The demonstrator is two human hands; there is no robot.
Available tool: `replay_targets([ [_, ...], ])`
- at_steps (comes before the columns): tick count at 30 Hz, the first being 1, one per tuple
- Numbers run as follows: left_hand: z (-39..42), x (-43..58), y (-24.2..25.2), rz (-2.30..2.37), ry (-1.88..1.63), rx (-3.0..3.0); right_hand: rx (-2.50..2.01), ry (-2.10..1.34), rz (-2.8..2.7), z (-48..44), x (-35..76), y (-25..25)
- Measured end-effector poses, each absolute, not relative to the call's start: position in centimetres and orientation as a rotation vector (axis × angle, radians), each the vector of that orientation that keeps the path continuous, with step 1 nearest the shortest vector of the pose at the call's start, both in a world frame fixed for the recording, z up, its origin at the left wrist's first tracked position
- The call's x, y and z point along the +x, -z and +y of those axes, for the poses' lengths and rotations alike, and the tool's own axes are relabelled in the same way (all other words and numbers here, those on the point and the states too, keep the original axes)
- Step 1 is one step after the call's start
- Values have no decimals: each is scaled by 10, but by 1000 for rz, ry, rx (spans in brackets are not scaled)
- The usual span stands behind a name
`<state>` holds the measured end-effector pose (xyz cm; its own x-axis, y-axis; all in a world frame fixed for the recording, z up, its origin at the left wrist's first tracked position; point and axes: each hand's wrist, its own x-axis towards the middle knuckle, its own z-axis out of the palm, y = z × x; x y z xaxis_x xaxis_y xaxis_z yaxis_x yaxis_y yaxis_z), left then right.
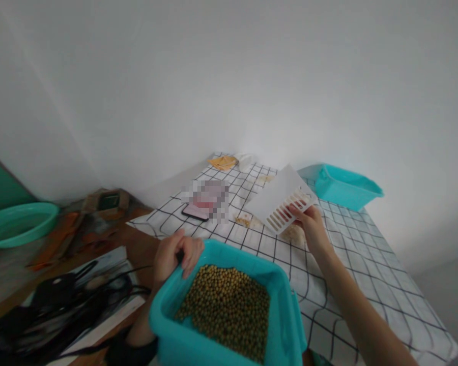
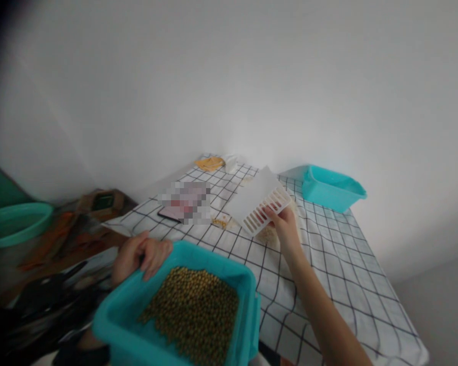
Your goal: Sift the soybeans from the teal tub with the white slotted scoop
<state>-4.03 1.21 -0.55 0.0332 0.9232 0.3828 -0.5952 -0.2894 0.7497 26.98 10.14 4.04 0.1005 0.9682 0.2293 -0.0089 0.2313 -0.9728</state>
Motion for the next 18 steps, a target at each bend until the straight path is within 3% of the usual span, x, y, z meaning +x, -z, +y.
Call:
replay_targets([
  [18,9,-45,-5,548,-1495,1136,-990,-981,-1459,96,258,-44],
])
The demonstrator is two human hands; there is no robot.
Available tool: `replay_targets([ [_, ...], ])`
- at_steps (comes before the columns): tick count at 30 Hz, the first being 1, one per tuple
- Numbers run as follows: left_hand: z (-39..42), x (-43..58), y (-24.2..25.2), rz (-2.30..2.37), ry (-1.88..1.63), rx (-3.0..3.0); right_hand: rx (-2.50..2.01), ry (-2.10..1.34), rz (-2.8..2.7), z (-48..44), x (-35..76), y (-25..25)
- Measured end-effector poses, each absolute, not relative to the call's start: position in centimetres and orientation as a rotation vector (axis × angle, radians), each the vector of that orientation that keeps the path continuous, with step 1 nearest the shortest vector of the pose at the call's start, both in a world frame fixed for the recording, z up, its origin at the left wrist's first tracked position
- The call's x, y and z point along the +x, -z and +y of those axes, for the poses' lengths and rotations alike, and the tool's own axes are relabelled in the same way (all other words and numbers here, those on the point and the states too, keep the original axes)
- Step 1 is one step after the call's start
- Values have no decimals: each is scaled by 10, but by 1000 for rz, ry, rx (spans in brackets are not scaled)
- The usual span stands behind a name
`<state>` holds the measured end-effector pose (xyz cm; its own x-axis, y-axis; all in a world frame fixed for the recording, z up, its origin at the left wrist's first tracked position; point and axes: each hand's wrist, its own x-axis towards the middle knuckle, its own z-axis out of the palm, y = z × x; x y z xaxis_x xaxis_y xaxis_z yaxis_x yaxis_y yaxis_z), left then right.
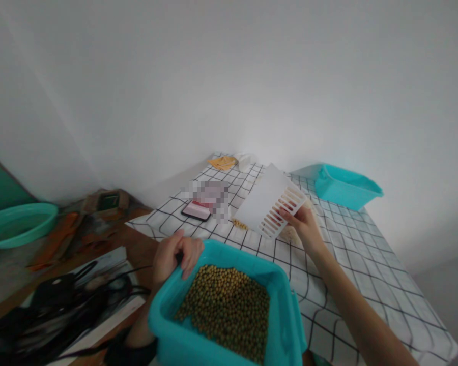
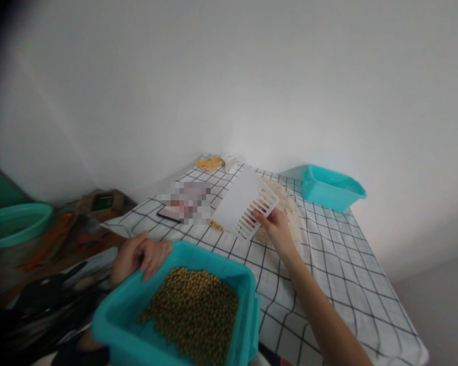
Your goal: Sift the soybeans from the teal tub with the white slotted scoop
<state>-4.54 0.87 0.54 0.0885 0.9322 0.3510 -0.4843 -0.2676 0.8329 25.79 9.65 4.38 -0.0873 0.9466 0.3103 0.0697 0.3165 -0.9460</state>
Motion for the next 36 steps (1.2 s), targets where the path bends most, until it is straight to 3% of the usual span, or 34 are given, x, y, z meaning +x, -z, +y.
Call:
replay_targets([
  [36,11,-46,-4,555,-1499,1193,-916,-1052,-1503,86,249,-48],
])
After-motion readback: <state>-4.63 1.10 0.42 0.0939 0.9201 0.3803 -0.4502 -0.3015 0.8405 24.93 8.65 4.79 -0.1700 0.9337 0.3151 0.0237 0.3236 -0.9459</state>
